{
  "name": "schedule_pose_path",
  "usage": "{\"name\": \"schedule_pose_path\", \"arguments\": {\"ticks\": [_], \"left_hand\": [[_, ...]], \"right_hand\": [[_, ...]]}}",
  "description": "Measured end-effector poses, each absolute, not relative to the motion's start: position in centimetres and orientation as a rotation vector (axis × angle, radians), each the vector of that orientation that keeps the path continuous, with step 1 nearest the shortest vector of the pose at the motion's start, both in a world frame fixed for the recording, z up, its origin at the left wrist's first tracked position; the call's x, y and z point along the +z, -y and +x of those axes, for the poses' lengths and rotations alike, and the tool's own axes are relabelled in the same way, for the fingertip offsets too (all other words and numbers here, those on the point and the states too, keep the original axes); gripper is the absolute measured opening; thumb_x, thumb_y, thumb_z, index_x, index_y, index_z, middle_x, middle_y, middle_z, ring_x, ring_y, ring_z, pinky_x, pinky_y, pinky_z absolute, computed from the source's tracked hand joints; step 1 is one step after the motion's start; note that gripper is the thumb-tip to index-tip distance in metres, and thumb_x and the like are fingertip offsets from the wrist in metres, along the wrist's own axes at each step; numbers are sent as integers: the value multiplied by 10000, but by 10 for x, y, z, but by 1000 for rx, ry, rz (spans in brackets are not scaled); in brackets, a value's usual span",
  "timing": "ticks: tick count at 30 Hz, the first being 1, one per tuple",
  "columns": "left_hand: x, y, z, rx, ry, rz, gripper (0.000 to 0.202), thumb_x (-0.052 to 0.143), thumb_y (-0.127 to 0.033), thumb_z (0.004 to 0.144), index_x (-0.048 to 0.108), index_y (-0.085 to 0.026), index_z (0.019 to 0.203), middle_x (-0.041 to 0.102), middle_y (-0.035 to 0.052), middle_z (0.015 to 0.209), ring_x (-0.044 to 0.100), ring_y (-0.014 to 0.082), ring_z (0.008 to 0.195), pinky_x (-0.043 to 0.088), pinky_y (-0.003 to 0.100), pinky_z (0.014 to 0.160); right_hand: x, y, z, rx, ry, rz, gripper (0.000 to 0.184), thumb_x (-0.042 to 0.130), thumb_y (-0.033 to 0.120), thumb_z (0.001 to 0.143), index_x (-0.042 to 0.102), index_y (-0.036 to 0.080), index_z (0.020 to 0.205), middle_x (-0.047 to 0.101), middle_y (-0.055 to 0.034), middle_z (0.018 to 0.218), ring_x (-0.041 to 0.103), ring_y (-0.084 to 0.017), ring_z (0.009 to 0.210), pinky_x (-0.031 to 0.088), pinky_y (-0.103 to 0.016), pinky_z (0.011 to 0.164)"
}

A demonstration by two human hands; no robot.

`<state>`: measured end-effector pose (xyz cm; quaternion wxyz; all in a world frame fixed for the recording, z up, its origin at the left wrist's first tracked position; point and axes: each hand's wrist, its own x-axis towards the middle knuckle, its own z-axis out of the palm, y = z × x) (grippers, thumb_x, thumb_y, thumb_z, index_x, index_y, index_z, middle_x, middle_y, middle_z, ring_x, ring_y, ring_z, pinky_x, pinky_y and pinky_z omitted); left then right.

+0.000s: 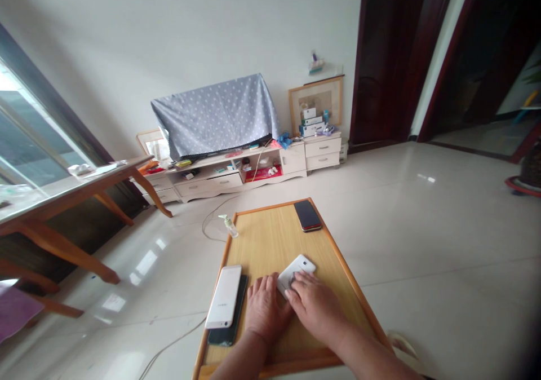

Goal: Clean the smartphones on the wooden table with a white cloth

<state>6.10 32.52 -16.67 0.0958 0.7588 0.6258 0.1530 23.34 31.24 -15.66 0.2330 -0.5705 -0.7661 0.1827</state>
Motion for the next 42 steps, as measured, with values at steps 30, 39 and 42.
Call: {"name": "schedule_pose_path", "arguments": {"ticks": [30, 39, 42], "left_hand": [[-171, -326, 58, 403, -1847, 2287, 474, 577, -279, 791, 560, -268, 1265, 647, 59, 1223, 524, 260, 1148, 348, 372, 969], [-164, -324, 63, 465, -1860, 2249, 471, 572, -483, 850, 560, -255, 1263, 646, 72, 1209, 521, 281, 1165, 350, 399, 999], [-165, -325, 61, 419, -1851, 2257, 436, 559, -326, 834, 562, -261, 1266, 648, 65, 1224, 526, 266, 1165, 355, 382, 990]], "right_hand": [[-169, -311, 217, 516, 2177, -1422, 438, 408, 400, 1031, 627, 208, 1358, 585, -103, 1448, 456, -273, 1407, 196, -476, 1244], [-169, -329, 231, 407, 2083, -1676, 450, 381, 373, 1029, 625, 174, 1351, 504, -141, 1516, 366, -311, 1464, 203, -532, 1226], [-171, -318, 220, 505, 2162, -1531, 478, 388, 393, 1031, 570, 191, 1423, 502, -126, 1521, 370, -290, 1464, 178, -506, 1242]]}}
